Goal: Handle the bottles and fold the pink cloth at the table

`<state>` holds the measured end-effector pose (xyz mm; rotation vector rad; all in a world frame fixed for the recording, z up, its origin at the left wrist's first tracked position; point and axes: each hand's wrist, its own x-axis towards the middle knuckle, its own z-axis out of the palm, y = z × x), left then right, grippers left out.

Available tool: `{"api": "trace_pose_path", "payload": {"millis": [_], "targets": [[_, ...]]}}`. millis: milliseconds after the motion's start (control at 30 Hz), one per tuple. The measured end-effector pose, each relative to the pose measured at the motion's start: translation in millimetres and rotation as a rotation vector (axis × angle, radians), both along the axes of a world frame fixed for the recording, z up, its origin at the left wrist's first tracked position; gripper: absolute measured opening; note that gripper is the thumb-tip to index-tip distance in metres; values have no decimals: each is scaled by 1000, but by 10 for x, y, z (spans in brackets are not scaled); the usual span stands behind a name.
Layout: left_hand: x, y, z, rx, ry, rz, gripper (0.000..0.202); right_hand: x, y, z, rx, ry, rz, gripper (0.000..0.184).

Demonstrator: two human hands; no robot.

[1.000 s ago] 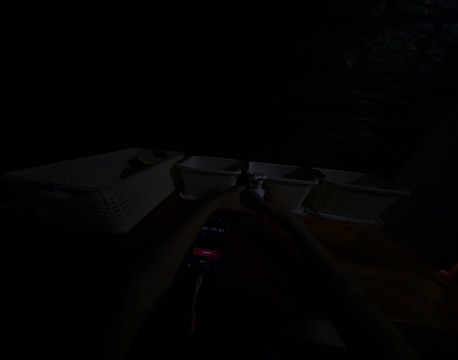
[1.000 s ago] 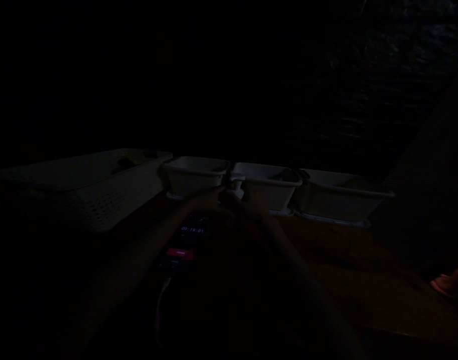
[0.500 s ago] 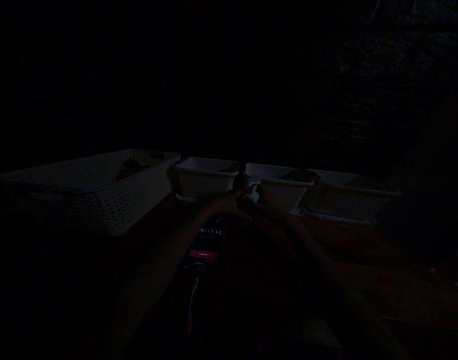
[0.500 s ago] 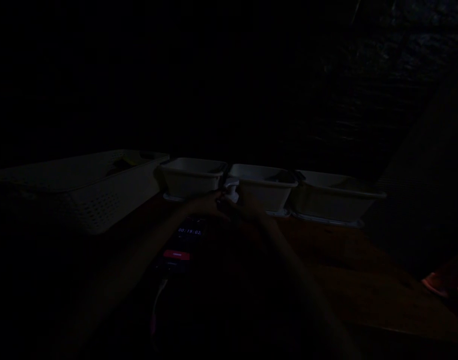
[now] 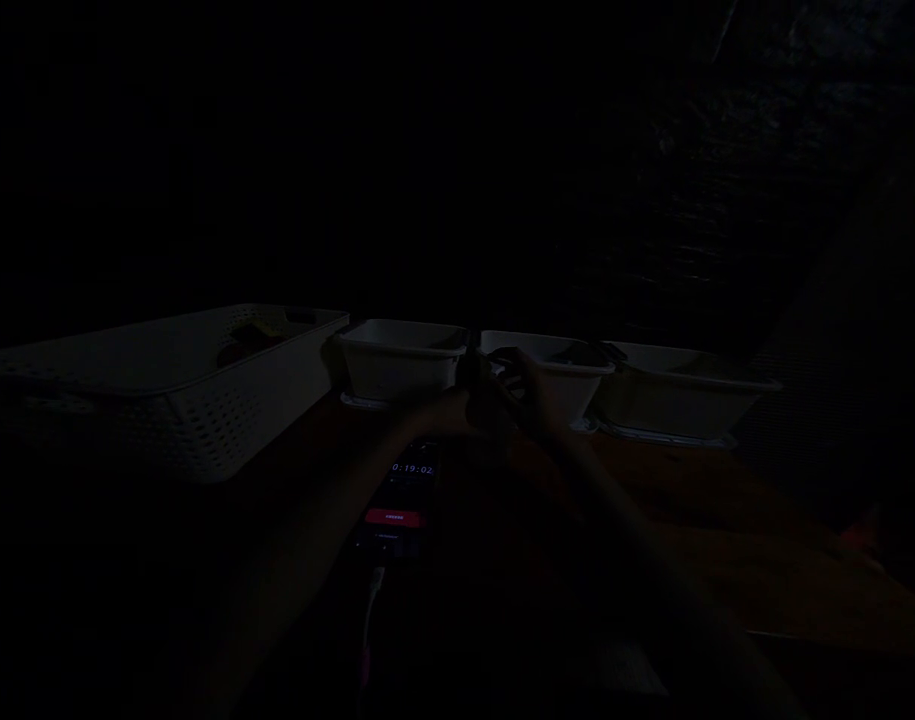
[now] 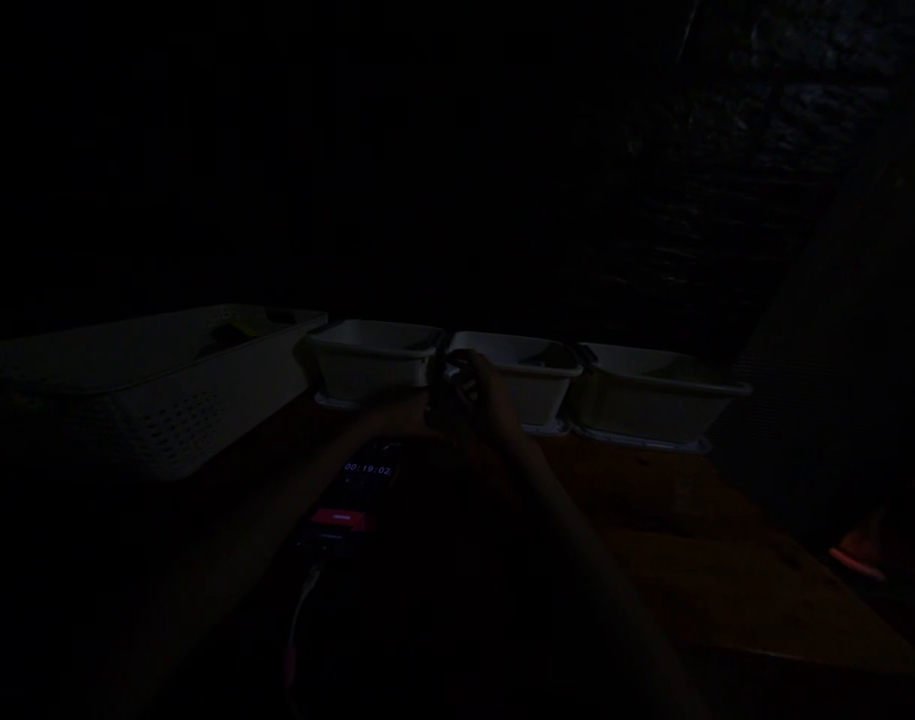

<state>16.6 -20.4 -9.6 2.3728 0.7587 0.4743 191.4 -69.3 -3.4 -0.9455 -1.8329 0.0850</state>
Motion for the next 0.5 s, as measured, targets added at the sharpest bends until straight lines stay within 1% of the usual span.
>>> {"api": "trace_pose_path", "payload": {"millis": [133, 233, 400, 500], "targets": [[-14, -75, 76, 137, 132, 141, 59, -26, 14, -23, -84, 136, 7, 34], [-17, -57, 59, 197, 196, 209, 62, -36, 32, -47, -102, 196, -7, 33], [-24, -6, 2, 163, 166, 176, 64, -19, 60, -72, -95, 207, -36, 35], [-27, -19, 7, 77, 109, 137, 68, 7, 67, -79, -101, 231, -40, 36]]}}
